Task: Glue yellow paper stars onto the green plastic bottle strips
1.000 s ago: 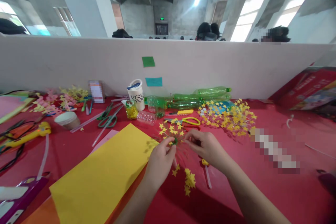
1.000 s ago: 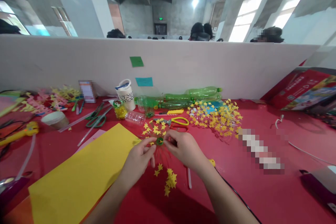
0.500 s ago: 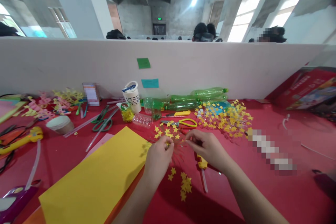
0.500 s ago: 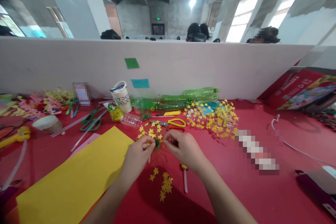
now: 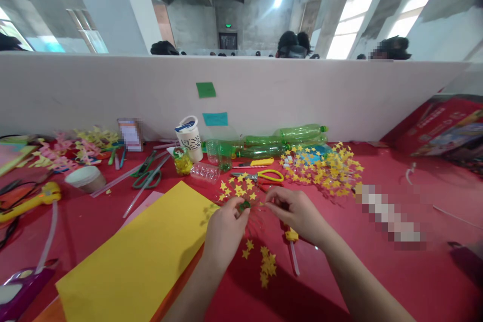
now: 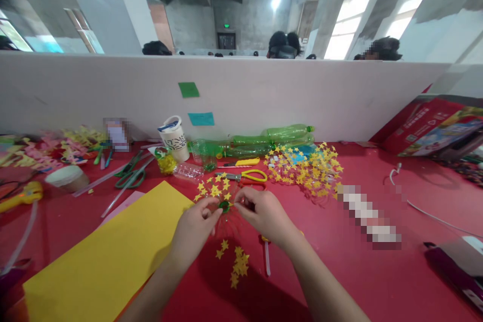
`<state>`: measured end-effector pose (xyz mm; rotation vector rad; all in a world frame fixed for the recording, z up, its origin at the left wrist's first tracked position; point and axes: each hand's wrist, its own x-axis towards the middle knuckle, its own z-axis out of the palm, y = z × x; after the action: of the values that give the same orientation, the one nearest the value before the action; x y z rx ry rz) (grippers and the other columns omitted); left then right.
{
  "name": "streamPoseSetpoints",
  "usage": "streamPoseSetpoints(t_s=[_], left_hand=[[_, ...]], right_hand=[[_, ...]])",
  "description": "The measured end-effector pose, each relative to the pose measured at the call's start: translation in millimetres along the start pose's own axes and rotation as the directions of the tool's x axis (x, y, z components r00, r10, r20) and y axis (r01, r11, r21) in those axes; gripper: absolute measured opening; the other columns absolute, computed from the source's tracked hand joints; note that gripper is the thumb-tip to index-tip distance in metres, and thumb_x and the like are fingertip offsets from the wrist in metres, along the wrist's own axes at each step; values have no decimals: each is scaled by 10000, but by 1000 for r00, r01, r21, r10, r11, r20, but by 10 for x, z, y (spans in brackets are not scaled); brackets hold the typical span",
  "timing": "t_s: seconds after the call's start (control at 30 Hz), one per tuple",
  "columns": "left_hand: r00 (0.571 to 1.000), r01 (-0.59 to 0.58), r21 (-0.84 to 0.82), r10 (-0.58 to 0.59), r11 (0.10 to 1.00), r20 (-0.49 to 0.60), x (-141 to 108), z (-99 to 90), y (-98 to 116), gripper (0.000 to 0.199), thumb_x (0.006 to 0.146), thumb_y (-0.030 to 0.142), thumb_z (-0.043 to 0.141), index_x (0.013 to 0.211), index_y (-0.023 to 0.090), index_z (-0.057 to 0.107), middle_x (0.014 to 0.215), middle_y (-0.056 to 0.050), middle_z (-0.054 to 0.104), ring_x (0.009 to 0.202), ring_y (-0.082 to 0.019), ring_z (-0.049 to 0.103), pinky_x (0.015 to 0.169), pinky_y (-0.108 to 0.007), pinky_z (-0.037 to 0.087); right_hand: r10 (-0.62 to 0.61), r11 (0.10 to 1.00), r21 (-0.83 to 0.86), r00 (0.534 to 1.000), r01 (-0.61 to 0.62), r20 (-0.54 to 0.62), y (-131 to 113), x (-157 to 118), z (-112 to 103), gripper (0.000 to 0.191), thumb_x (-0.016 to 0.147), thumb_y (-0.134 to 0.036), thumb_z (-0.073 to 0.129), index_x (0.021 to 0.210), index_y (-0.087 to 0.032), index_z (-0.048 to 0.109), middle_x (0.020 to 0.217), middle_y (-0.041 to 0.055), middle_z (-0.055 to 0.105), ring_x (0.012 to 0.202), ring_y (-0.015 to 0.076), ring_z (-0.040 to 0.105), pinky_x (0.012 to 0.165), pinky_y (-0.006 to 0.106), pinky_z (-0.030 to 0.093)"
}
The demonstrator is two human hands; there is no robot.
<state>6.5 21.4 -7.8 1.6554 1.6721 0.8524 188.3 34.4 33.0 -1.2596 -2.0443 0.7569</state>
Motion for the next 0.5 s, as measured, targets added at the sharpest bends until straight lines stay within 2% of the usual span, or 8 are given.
streamPoseSetpoints(t_s=[0.13, 0.3, 0.4, 0.5], left_hand=[[1000, -8, -8, 8, 1000, 10, -4, -6, -24, 260, 803, 401, 459, 924, 225, 607, 502, 37, 545, 479, -130, 499, 514, -238, 321], [999, -1, -155, 9, 988, 50, -11, 0, -15, 240, 818, 384, 432, 863, 212, 594, 461, 54, 519, 449, -123, 491, 507, -234, 345], [999, -4, -182, 14, 983, 51, -19, 41, -25, 198, 814, 343, 436, 839, 216, 587, 452, 64, 492, 446, -118, 477, 501, -230, 337], [999, -14, -166, 19, 986, 29, -25, 108, -56, 161, 799, 278, 440, 841, 227, 587, 510, 60, 500, 468, -109, 462, 491, -221, 314]], right_hand=[[8, 1000, 9, 1000, -8, 5, 20, 3, 25, 97, 825, -250, 510, 774, -194, 571, 569, -54, 486, 488, 84, 432, 462, 183, 311], [35, 999, 38, 999, -35, -14, 53, 18, 41, 103, 820, -266, 523, 766, -195, 573, 553, -53, 496, 473, 87, 455, 452, 186, 322], [66, 990, 128, 996, -59, -54, 50, 25, 110, 118, 831, -289, 515, 779, -195, 566, 592, -37, 537, 499, 96, 492, 467, 188, 354], [106, 973, 218, 987, -78, -123, 41, 15, 251, 119, 862, -301, 468, 834, -205, 534, 635, -18, 608, 585, 125, 581, 552, 205, 418]])
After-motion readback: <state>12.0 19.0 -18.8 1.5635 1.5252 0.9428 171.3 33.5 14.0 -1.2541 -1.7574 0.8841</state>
